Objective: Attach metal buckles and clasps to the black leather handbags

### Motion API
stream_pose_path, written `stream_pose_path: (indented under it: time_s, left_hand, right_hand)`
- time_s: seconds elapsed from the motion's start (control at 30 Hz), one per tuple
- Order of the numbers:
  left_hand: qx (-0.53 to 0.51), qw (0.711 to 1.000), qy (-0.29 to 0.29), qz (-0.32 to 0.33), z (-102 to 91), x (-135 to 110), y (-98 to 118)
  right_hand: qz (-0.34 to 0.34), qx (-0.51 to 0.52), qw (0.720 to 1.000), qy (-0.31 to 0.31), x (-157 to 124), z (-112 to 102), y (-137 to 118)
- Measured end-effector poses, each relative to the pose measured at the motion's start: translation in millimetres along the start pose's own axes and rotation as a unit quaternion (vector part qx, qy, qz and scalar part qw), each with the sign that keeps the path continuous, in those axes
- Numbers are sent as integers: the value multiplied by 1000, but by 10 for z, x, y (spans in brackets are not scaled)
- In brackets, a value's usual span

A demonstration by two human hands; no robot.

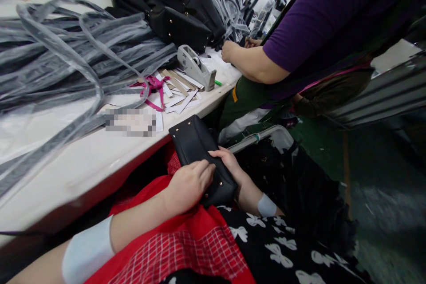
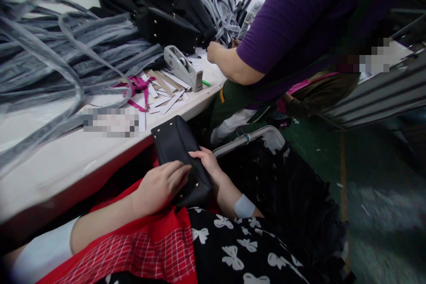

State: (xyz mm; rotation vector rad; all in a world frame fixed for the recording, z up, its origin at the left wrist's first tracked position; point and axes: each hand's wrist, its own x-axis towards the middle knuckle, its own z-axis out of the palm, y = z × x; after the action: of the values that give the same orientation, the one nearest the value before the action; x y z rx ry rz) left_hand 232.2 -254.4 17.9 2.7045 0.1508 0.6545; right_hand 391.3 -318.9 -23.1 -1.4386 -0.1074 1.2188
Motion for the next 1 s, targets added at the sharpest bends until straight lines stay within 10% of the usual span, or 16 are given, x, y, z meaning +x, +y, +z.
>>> stream_pose_path:
  time_s: [0.23, 0.4, 0.47, 0.6, 0.7, 0.8, 1.0]
  left_hand:
    - [-235, 918, 174, -267, -372, -57, -509]
    - [-288, 853, 184, -395, -568, -275, -759]
    - [-280, 854, 167, -405, -592, -284, -816]
    - [-256, 899, 91, -343, -502, -153, -858]
    - [-234, 936, -18, -262, -311, -57, -843]
    - [-228, 945, -105, -212, -79, -64, -840]
    - [-259, 929, -185, -187, 197, -267, -920]
  right_hand:
    - [-17, -25, 997, -70, -61, -309, -367]
    - [-140, -231, 951, -152, -328, -489, -568]
    - [-218, -423, 853, -216, -429, -363, -470]
    - [-318, -694, 565, -313, -495, 50, -63]
    - [-347, -746, 468, -324, -449, 205, 162]
    - [-366, -727, 496, -303, -382, 156, 238]
    - [-322, -543, 737, -239, -309, -43, 329]
